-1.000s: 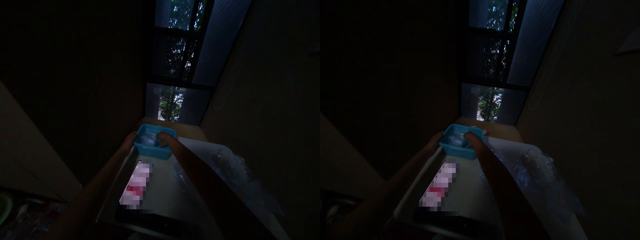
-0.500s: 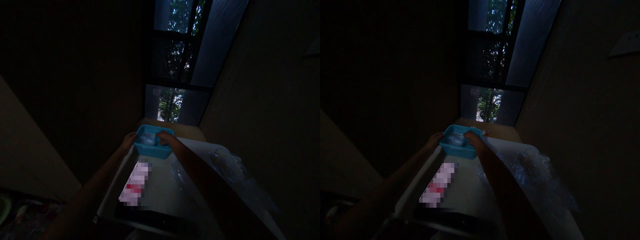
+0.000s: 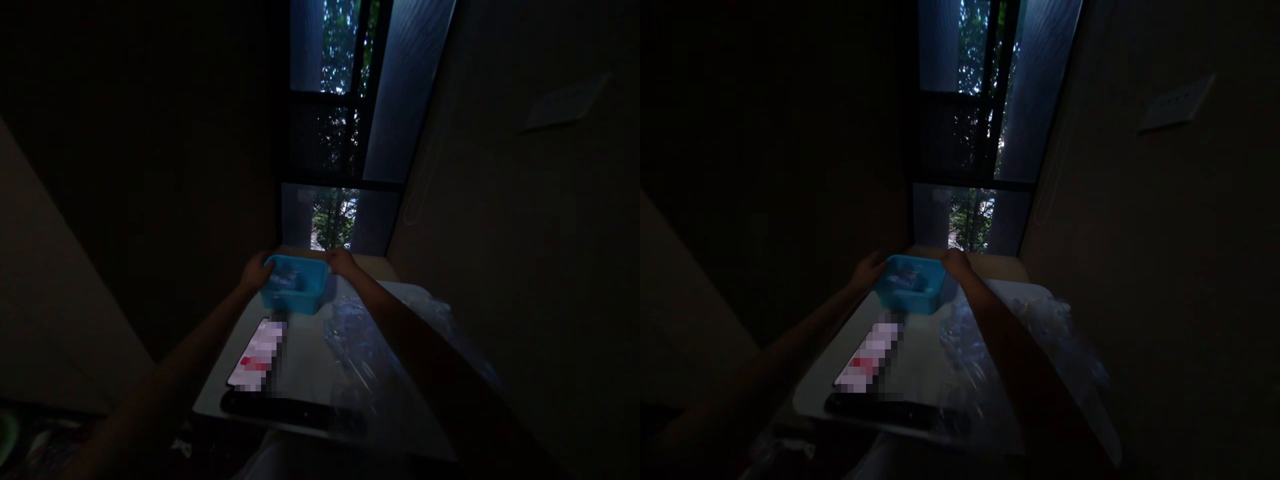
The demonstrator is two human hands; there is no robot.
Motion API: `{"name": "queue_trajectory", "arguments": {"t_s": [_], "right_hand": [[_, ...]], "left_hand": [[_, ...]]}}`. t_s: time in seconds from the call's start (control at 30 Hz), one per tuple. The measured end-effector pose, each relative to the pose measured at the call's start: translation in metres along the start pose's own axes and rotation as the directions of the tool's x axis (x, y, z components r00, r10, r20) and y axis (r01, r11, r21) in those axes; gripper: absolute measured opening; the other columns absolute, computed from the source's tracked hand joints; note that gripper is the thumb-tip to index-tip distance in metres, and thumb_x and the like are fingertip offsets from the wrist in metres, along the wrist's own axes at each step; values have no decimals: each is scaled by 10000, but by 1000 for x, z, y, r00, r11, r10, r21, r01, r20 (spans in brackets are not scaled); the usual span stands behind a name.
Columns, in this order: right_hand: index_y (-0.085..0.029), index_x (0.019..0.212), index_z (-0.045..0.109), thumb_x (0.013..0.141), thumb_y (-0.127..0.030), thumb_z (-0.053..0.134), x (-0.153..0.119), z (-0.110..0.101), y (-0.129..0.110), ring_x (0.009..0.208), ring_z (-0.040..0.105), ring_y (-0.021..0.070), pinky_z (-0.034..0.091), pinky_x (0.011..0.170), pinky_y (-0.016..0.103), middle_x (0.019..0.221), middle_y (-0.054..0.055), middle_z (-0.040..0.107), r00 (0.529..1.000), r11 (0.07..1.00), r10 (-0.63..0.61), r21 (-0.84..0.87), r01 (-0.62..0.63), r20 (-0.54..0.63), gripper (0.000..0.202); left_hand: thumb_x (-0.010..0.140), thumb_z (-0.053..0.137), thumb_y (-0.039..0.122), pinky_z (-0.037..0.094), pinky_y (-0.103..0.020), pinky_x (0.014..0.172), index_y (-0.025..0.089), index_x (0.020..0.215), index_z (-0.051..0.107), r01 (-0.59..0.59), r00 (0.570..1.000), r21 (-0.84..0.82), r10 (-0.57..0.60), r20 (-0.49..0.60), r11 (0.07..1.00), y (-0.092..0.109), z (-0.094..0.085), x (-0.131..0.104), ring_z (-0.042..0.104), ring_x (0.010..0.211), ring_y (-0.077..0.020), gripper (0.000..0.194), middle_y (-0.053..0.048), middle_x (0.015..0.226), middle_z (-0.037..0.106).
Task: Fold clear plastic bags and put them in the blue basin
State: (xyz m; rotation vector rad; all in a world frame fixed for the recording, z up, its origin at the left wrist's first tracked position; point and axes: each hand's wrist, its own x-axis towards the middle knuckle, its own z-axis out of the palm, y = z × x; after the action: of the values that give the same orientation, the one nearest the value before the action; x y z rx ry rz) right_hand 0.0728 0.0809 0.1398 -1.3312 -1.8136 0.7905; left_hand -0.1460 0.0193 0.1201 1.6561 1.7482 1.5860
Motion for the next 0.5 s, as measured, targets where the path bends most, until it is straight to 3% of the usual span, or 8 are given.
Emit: {"name": "queue_trajectory", "arguments": {"t_s": [0.1, 0.17, 0.27, 0.4, 0.47, 0.5], "right_hand": [[-135, 740, 633, 687, -129, 470, -26, -23, 19, 815, 574, 181, 417, 718, 246, 814, 67, 645, 985, 954, -169, -254, 156, -29, 171], [-125, 817, 635, 715, -129, 428, -45, -35, 38, 847, 570, 170, 410, 756, 242, 887, 79, 641, 967, 884, -253, -408, 228, -8, 230], [-119, 945, 609, 720, -117, 425, -72, -48, 70, 878, 571, 148, 405, 796, 222, 963, 84, 628, 976, 855, -217, -484, 187, -5, 291], [-143, 950, 610, 710, -134, 474, -96, -55, 114, 893, 575, 157, 406, 835, 252, 987, 84, 622, 992, 851, -125, -517, 97, -21, 276], [-144, 942, 612, 702, -132, 487, -102, -55, 132, 906, 571, 167, 407, 845, 276, 993, 92, 620, 994, 862, -96, -505, 55, -57, 271], [-149, 938, 614, 695, -123, 489, -104, -54, 140, 914, 567, 171, 404, 853, 287, 992, 91, 621, 993, 865, -86, -500, 36, -79, 274]], "left_hand": [[638, 497, 194, 333, -355, 913, 146, 937, 579, -182, 983, 139, 174, 65, 973, 24, 22, -11, 493, 1014, -242, 314, -87, 1013, 593], [683, 445, 208, 337, -363, 909, 127, 999, 548, -313, 947, 210, 288, 141, 926, 39, 42, -24, 488, 1015, -230, 343, -98, 1052, 572], [730, 395, 232, 349, -358, 900, 101, 993, 547, -457, 875, 174, 405, 266, 872, 55, 76, -51, 494, 1004, -220, 330, -119, 1035, 576], [763, 364, 239, 381, -332, 876, 146, 986, 549, -500, 788, 6, 452, 418, 866, 52, 125, -92, 518, 975, -186, 304, -90, 1027, 585], [757, 384, 240, 384, -336, 876, 132, 999, 541, -447, 788, -3, 395, 472, 895, 38, 145, -106, 517, 983, -192, 308, -106, 1037, 579], [748, 397, 231, 384, -349, 875, 124, 992, 543, -402, 812, 27, 343, 473, 915, 29, 154, -111, 515, 989, -202, 305, -117, 1040, 576]]}}
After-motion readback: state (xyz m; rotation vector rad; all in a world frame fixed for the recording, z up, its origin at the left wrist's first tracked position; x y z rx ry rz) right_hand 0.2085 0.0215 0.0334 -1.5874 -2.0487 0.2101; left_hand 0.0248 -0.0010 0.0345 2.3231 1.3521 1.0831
